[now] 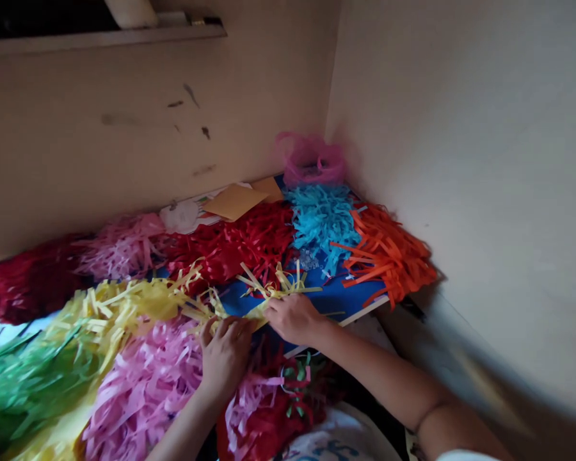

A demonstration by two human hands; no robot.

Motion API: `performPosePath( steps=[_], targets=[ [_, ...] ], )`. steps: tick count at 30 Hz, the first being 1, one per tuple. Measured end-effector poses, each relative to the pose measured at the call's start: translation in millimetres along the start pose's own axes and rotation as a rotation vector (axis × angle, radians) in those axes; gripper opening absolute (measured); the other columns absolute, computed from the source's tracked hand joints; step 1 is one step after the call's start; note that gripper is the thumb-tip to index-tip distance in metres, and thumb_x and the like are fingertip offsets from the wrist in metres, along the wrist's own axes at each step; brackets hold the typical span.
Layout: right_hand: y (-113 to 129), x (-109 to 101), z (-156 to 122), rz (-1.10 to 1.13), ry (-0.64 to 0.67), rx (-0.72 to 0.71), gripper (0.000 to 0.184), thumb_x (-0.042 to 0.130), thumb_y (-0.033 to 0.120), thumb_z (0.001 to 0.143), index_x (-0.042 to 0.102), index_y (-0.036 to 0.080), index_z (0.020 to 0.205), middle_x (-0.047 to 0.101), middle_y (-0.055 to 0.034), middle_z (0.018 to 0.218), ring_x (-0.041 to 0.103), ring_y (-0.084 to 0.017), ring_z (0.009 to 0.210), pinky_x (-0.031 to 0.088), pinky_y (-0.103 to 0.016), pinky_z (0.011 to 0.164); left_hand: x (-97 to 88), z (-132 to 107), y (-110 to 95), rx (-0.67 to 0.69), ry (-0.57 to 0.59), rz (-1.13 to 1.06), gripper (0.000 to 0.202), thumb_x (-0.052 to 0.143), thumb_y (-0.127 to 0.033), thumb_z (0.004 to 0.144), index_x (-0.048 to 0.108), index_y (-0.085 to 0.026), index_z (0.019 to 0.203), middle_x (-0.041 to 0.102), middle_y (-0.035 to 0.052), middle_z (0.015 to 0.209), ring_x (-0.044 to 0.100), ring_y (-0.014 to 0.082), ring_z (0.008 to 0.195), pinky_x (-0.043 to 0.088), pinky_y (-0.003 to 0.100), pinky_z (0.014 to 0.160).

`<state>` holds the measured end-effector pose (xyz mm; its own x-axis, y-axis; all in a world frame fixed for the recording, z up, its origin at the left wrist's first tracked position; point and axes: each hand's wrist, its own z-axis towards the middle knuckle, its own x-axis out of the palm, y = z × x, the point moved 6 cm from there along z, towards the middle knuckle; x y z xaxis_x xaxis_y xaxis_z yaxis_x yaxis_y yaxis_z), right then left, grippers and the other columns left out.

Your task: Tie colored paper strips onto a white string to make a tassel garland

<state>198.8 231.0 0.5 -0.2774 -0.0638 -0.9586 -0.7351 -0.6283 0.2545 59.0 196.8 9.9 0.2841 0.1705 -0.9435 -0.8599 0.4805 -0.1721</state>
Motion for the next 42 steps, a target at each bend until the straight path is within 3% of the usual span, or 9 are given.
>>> performPosePath(
  steps=[4,7,12,20,28,32,35,38,42],
  targets=[
    [-15,-1,-7,0.073,0.013,0.053,0.015,0.055,0.02,0.092,0.07,0.02,0.091,0.071,-0.0035,0.098,0.064,-0.016,0.078,0.039,-0.026,0.066,3.6,-6,17,0.008,-0.022,-0.056,0.03,0.052,-0.011,0.089,0.071,-0.028,0.103,0.075,0.0007,0.098,0.065,0.024,0.095,0.025,0.052,0.104],
    [-30,-2,-8,0.12,0.013,0.106,0.013,0.059,0.026,0.092,0.072,0.024,0.092,0.072,0.0009,0.1,0.066,-0.014,0.081,0.039,-0.025,0.066,1.9,-8,29,-0.039,-0.047,-0.126,0.023,0.052,-0.021,0.092,0.073,-0.027,0.1,0.073,0.0025,0.095,0.064,0.0237,0.092,0.034,0.047,0.097],
    [-41,1,2,0.18,0.017,0.206,0.016,0.062,0.034,0.091,0.073,0.024,0.085,0.072,0.0022,0.089,0.067,-0.013,0.08,0.038,-0.023,0.063,2.8,-3,39,-0.184,-0.01,-0.155,0.029,0.05,-0.034,0.094,0.073,-0.024,0.079,0.073,0.0015,0.087,0.064,0.0212,0.088,0.04,0.038,0.088],
    [-42,-2,11,0.184,0.044,0.35,0.017,0.063,0.035,0.086,0.071,0.022,0.078,0.074,-0.0007,0.086,0.067,-0.017,0.079,0.036,-0.024,0.061,5.4,10,42,-0.294,0.026,0.002,0.036,0.056,-0.035,0.089,0.065,-0.022,0.057,0.07,0.0018,0.069,0.063,0.0241,0.077,0.036,0.041,0.083],
    [-42,0,20,0.181,0.057,0.437,0.012,0.067,0.031,0.08,0.068,0.021,0.073,0.073,-0.0016,0.081,0.067,-0.019,0.077,0.038,-0.024,0.062,7.4,12,42,-0.303,0.063,0.1,0.036,0.055,-0.038,0.089,0.064,-0.022,0.059,0.068,0.0042,0.07,0.059,0.0237,0.076,0.037,0.04,0.081],
    [-50,-20,11,0.172,-0.005,0.457,0.013,0.07,0.03,0.08,0.068,0.022,0.09,0.072,-0.0019,0.096,0.068,-0.019,0.084,0.043,-0.025,0.066,3.8,13,40,-0.278,0.045,0.105,0.026,0.054,-0.035,0.09,0.07,-0.024,0.072,0.07,0.0056,0.081,0.059,0.0258,0.083,0.037,0.043,0.085],
    [-44,-33,4,0.227,-0.03,0.285,0.018,0.072,0.03,0.081,0.068,0.024,0.098,0.069,-0.0013,0.106,0.067,-0.016,0.092,0.045,-0.023,0.075,-5.2,16,30,-0.142,0.025,0.072,0.019,0.058,-0.021,0.085,0.074,-0.032,0.084,0.072,0.0028,0.096,0.058,0.0291,0.1,0.029,0.052,0.098],
    [-24,-26,4,0.119,0.052,0.021,0.011,0.064,0.024,0.088,0.069,0.022,0.097,0.07,-0.0029,0.105,0.067,-0.017,0.086,0.045,-0.025,0.071,-14.5,20,20,-0.022,0.045,0.05,0.026,0.06,-0.013,0.08,0.074,-0.033,0.084,0.073,0.0018,0.097,0.057,0.0303,0.105,0.021,0.057,0.104],
    [-15,-8,11,-0.01,0.099,-0.032,0.023,0.048,0.019,0.096,0.07,0.018,0.087,0.071,-0.0057,0.095,0.067,-0.019,0.078,0.043,-0.027,0.063,-20.8,24,11,0.024,0.06,0.074,0.019,0.057,-0.016,0.081,0.072,-0.027,0.077,0.072,0.0043,0.088,0.059,0.0295,0.102,0.023,0.055,0.105]
  ],
)
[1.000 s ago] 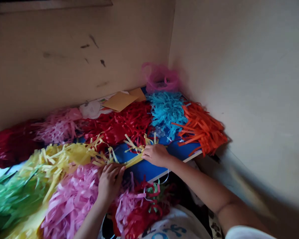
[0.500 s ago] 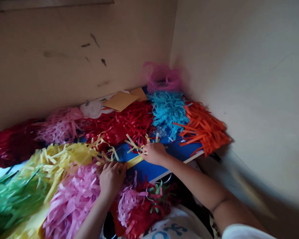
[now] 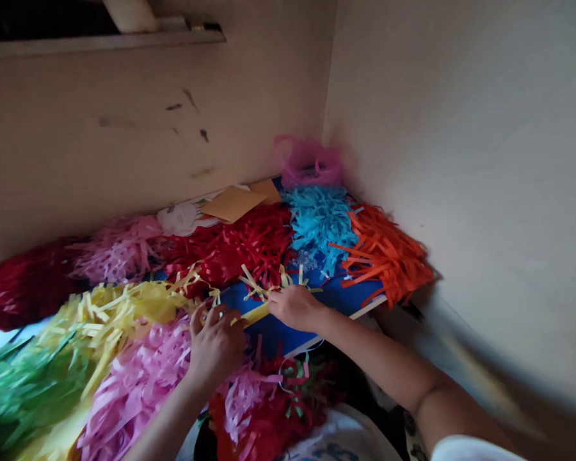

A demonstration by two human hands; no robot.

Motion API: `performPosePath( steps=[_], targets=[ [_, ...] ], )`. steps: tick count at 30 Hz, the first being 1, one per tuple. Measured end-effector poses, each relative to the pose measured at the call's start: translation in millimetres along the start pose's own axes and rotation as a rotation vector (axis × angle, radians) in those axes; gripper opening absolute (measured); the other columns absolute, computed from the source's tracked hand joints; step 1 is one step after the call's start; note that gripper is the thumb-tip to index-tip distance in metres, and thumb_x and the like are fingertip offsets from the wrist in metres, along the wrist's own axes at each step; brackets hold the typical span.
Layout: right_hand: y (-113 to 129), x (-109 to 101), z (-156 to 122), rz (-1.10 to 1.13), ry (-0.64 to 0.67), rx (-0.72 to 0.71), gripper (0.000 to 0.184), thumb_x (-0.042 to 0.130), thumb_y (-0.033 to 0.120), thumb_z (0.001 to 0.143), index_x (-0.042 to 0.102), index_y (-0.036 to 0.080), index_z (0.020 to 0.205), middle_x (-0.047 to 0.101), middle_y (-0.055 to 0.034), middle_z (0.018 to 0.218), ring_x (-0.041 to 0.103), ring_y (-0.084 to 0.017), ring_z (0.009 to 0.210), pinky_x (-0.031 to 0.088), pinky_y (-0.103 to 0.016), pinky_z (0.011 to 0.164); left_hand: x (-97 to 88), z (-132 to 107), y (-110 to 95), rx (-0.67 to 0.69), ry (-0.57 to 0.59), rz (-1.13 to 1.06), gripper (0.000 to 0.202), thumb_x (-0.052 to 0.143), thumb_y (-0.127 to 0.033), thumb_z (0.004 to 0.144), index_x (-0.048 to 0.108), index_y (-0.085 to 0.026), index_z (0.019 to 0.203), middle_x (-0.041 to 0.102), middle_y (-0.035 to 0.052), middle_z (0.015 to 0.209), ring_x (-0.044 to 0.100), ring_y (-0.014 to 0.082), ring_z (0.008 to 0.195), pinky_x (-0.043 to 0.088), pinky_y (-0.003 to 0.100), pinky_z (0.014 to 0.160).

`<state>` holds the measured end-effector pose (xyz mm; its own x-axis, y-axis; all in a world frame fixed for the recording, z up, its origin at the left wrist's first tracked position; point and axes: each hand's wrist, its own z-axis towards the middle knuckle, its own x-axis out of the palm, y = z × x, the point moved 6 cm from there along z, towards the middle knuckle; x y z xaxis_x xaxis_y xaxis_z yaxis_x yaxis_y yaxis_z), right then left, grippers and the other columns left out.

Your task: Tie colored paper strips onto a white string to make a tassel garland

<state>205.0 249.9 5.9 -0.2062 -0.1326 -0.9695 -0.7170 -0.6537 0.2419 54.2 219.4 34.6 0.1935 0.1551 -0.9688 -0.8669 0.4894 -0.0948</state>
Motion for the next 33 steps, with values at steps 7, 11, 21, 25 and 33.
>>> performPosePath(
  steps=[7,11,21,25,33],
  targets=[
    [2,-3,3,0.018,-0.066,0.083,0.019,0.053,0.028,0.095,0.069,0.02,0.099,0.069,-0.0046,0.1,0.065,-0.015,0.077,0.043,-0.025,0.064,4.6,-3,-1,-0.041,-0.036,0.096,0.019,0.053,-0.026,0.091,0.07,-0.026,0.081,0.073,0.0028,0.085,0.061,0.0256,0.09,0.032,0.046,0.091],
    [-17,-15,-10,-0.009,-0.104,0.151,0.02,0.056,0.022,0.09,0.069,0.025,0.106,0.066,-0.0034,0.114,0.064,-0.015,0.077,0.044,-0.026,0.065,0.3,-7,4,-0.068,-0.137,0.151,0.02,0.052,-0.025,0.092,0.068,-0.026,0.081,0.074,0.0017,0.088,0.061,0.0256,0.093,0.029,0.047,0.091],
    [7,-39,-23,-0.042,-0.287,0.116,0.025,0.051,0.025,0.095,0.065,0.029,0.116,0.065,-0.0017,0.118,0.063,-0.014,0.077,0.042,-0.026,0.064,3.8,-8,-2,-0.056,-0.138,0.129,0.017,0.055,-0.023,0.088,0.067,-0.025,0.077,0.074,0.0022,0.084,0.06,0.0264,0.093,0.029,0.047,0.09],
    [31,5,-7,-0.104,-0.216,0.047,0.021,0.046,0.017,0.097,0.067,0.02,0.095,0.07,-0.0044,0.097,0.061,-0.016,0.077,0.041,-0.028,0.067,7.1,-15,-6,-0.001,-0.113,0.104,0.014,0.056,-0.021,0.089,0.068,-0.026,0.084,0.075,0.0016,0.091,0.06,0.0267,0.097,0.03,0.046,0.091],
    [-6,17,-20,0.002,-0.15,0.078,0.016,0.052,0.018,0.094,0.066,0.022,0.1,0.069,-0.0033,0.1,0.063,-0.014,0.08,0.041,-0.025,0.067,21.7,-25,8,-0.028,-0.032,-0.05,0.023,0.056,-0.019,0.089,0.071,-0.03,0.101,0.075,0.0025,0.096,0.061,0.0279,0.098,0.032,0.047,0.092]
  ],
)
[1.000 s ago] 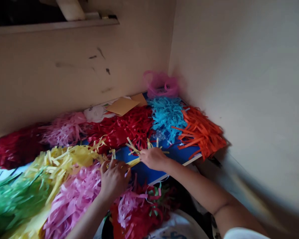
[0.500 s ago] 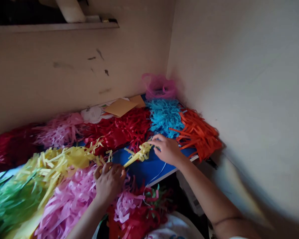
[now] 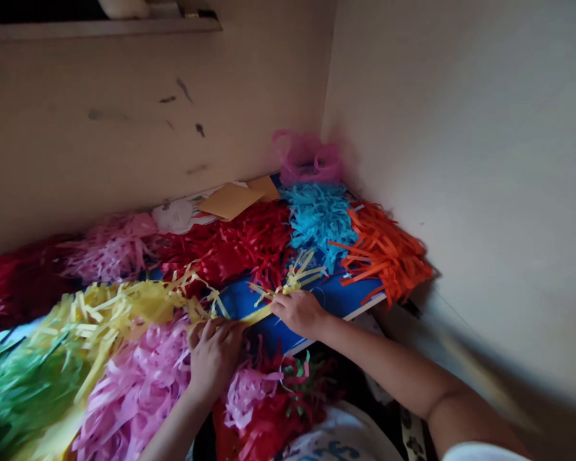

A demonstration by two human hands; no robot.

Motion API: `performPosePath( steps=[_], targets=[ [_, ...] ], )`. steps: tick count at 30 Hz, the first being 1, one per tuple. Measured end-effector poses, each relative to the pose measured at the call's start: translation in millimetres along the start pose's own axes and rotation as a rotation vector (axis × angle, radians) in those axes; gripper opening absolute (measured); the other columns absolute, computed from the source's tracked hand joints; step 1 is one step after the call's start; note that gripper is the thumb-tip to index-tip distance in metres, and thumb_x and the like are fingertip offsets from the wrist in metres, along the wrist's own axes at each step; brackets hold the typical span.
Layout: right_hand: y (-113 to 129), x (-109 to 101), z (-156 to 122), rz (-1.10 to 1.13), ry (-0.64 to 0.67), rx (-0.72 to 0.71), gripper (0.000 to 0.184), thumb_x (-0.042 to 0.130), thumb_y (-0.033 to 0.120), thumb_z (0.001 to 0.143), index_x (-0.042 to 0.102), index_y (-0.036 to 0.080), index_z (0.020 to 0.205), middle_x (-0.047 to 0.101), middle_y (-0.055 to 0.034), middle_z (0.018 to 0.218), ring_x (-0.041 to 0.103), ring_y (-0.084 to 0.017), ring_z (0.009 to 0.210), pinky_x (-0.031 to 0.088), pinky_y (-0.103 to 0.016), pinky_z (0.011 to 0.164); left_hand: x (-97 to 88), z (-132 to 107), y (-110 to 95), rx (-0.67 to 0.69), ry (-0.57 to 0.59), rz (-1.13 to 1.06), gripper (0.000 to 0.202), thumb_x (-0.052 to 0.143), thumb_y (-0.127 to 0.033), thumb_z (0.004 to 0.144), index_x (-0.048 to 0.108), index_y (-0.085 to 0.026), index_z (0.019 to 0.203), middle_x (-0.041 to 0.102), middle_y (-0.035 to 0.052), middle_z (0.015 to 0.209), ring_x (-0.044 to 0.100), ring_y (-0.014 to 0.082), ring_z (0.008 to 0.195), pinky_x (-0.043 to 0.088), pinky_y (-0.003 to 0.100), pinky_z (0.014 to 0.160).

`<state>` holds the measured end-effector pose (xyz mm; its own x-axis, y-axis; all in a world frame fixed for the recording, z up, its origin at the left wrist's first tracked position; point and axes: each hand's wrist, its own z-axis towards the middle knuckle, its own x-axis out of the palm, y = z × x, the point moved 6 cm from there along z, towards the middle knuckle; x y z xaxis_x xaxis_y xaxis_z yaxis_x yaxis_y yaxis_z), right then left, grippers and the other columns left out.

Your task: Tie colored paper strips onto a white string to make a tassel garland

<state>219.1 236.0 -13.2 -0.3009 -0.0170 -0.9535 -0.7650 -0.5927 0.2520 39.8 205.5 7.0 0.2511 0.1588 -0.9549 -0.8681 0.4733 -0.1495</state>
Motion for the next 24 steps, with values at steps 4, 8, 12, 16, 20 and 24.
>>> performPosePath(
  steps=[4,8,12,16,20,24],
  targets=[
    [-11,-3,4,0.072,-0.002,0.109,0.012,0.057,0.023,0.091,0.068,0.022,0.092,0.068,-0.0029,0.1,0.064,-0.015,0.081,0.041,-0.024,0.065,2.0,5,13,-0.104,-0.015,-0.112,0.019,0.055,-0.027,0.091,0.073,-0.027,0.088,0.074,0.0042,0.086,0.061,0.026,0.087,0.037,0.043,0.085],
    [-16,-5,8,0.151,0.019,0.154,0.012,0.063,0.033,0.089,0.07,0.023,0.089,0.069,-0.0006,0.097,0.065,-0.014,0.084,0.041,-0.023,0.066,6.7,9,18,-0.123,0.005,-0.146,0.022,0.054,-0.032,0.091,0.072,-0.024,0.082,0.073,0.0036,0.083,0.061,0.0233,0.083,0.041,0.037,0.079],
    [-18,-7,13,0.181,0.048,0.211,0.016,0.061,0.033,0.09,0.072,0.024,0.083,0.07,0.0007,0.094,0.066,-0.013,0.082,0.041,-0.022,0.066,8.5,12,19,-0.183,0.012,-0.123,0.025,0.051,-0.033,0.092,0.071,-0.024,0.08,0.072,0.0036,0.08,0.061,0.0241,0.083,0.04,0.036,0.075],
    [-19,-6,21,0.137,0.069,0.294,0.012,0.062,0.03,0.086,0.071,0.023,0.081,0.07,0.0,0.09,0.066,-0.015,0.077,0.039,-0.024,0.06,9.2,17,19,-0.242,0.021,-0.063,0.021,0.056,-0.031,0.087,0.069,-0.025,0.072,0.071,0.0034,0.075,0.061,0.0267,0.082,0.037,0.039,0.075],
    [-14,-9,26,0.057,0.078,0.33,0.008,0.063,0.027,0.083,0.069,0.022,0.085,0.068,-0.0019,0.089,0.064,-0.017,0.075,0.039,-0.026,0.059,7.6,20,19,-0.257,0.016,-0.016,0.015,0.059,-0.029,0.086,0.069,-0.024,0.075,0.072,0.004,0.076,0.061,0.0273,0.081,0.035,0.042,0.079],
    [0,-16,25,-0.016,0.074,0.22,0.015,0.054,0.025,0.091,0.068,0.021,0.095,0.067,-0.0053,0.102,0.063,-0.016,0.077,0.039,-0.026,0.062,1.8,19,7,-0.096,0.024,0.023,0.021,0.059,-0.02,0.086,0.072,-0.034,0.095,0.073,0.0017,0.095,0.059,0.0294,0.099,0.03,0.049,0.092]
  ],
)
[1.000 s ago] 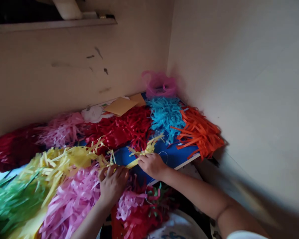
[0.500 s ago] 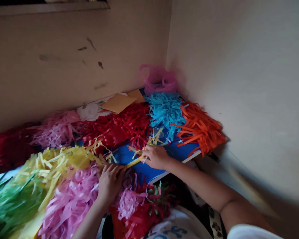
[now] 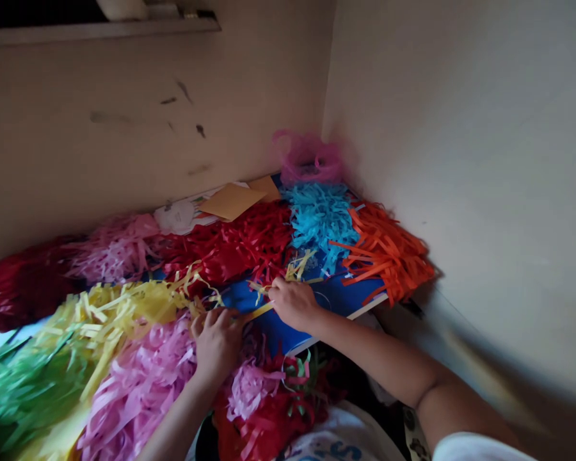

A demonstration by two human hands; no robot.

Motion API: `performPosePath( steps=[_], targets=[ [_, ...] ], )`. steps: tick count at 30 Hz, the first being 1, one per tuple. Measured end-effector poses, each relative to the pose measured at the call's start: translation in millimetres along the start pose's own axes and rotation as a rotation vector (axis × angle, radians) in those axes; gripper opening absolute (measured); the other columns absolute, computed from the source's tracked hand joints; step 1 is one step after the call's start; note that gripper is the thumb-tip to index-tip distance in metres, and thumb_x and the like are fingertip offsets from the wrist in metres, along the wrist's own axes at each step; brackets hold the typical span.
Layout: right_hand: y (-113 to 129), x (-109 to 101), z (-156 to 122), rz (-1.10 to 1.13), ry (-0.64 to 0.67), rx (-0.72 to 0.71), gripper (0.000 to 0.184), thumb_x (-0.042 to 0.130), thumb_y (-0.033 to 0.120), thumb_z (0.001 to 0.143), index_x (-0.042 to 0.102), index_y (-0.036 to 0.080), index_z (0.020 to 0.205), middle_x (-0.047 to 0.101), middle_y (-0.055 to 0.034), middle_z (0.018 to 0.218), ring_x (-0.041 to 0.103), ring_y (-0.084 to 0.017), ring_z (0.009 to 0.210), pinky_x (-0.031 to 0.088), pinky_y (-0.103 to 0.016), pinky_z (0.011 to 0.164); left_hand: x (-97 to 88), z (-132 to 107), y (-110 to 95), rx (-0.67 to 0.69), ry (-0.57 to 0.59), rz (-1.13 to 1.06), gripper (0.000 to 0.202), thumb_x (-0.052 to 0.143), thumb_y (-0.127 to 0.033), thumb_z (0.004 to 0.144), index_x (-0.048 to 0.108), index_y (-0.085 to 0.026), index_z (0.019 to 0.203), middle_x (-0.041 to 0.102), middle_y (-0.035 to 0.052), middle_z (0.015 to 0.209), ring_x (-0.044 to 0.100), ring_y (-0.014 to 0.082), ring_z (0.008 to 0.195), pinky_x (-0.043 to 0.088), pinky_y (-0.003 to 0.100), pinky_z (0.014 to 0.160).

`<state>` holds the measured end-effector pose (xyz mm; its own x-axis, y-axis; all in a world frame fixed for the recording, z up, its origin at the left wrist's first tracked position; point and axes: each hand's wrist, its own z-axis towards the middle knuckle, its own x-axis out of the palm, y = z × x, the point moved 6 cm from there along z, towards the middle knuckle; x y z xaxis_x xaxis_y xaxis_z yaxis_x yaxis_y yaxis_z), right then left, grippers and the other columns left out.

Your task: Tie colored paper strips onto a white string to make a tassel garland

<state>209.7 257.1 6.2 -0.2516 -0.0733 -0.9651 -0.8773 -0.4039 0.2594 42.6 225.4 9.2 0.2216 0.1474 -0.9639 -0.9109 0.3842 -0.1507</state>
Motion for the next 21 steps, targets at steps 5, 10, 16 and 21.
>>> performPosePath(
  steps=[5,10,16,21],
  targets=[
    [17,2,-4,-0.059,0.033,-0.253,0.022,0.049,0.022,0.096,0.069,0.02,0.087,0.069,-0.0049,0.095,0.061,-0.018,0.086,0.04,-0.028,0.07,-5.3,0,-13,0.13,0.022,0.032,0.028,0.061,-0.016,0.083,0.071,-0.032,0.103,0.074,0.0022,0.099,0.059,0.0292,0.102,0.028,0.052,0.095],
    [21,6,7,-0.11,0.015,-0.272,0.025,0.044,0.011,0.096,0.068,0.014,0.089,0.069,-0.0098,0.094,0.062,-0.018,0.08,0.04,-0.03,0.068,-8.7,7,-17,0.15,-0.059,0.032,0.019,0.057,-0.019,0.087,0.073,-0.027,0.092,0.075,0.0038,0.093,0.06,0.0277,0.1,0.029,0.05,0.096],
    [26,3,6,-0.12,-0.04,-0.233,0.019,0.052,0.027,0.096,0.068,0.019,0.1,0.069,-0.004,0.097,0.064,-0.016,0.079,0.04,-0.027,0.065,-15.7,9,-13,0.15,-0.154,0.029,0.015,0.06,-0.018,0.087,0.072,-0.028,0.083,0.076,-0.0002,0.087,0.063,0.0245,0.095,0.029,0.049,0.096],
    [0,-6,-4,-0.148,-0.089,-0.154,0.024,0.044,0.026,0.1,0.066,0.028,0.111,0.069,-0.0003,0.109,0.064,-0.014,0.076,0.039,-0.026,0.064,-35.5,5,-15,0.149,-0.305,0.046,0.014,0.063,-0.019,0.087,0.072,-0.029,0.083,0.075,-0.0032,0.079,0.064,0.0221,0.086,0.03,0.047,0.096]
  ],
)
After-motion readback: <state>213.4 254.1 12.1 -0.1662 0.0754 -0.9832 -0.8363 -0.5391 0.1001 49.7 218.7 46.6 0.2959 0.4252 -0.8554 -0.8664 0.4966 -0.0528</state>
